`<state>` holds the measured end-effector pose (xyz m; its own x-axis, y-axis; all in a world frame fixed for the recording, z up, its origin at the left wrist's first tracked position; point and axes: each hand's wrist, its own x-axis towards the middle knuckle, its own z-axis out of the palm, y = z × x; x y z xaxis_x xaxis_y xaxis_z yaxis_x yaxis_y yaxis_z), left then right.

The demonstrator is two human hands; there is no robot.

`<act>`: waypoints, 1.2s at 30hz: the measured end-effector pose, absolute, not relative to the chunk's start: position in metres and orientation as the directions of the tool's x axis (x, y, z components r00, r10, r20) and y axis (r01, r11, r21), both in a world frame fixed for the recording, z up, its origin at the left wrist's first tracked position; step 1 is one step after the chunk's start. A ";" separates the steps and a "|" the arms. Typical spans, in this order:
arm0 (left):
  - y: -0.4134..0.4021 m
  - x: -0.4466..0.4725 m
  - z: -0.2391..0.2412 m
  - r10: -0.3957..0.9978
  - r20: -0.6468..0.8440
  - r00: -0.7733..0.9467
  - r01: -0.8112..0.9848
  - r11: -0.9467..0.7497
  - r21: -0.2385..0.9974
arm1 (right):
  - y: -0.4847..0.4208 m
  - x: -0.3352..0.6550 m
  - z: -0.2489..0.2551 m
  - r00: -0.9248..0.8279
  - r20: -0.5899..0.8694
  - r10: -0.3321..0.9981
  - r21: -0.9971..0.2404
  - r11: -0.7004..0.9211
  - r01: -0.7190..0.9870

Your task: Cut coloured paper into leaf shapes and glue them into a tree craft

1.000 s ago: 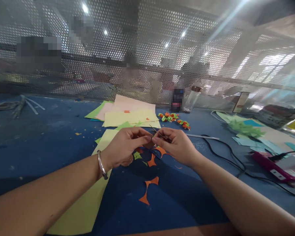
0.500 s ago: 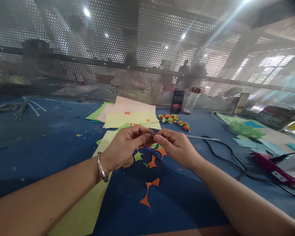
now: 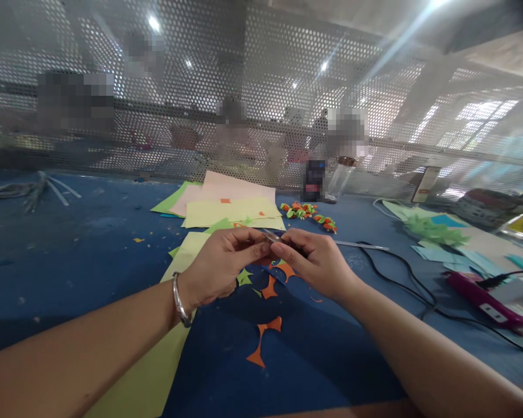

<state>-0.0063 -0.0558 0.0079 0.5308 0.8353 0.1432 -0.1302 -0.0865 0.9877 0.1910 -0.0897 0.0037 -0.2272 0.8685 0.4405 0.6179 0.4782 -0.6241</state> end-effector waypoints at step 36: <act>-0.044 -0.030 0.014 0.695 -0.055 0.717 0.673 -0.668 0.318 | -0.067 0.214 0.000 -0.140 -0.043 0.989 -0.150 0.132 0.980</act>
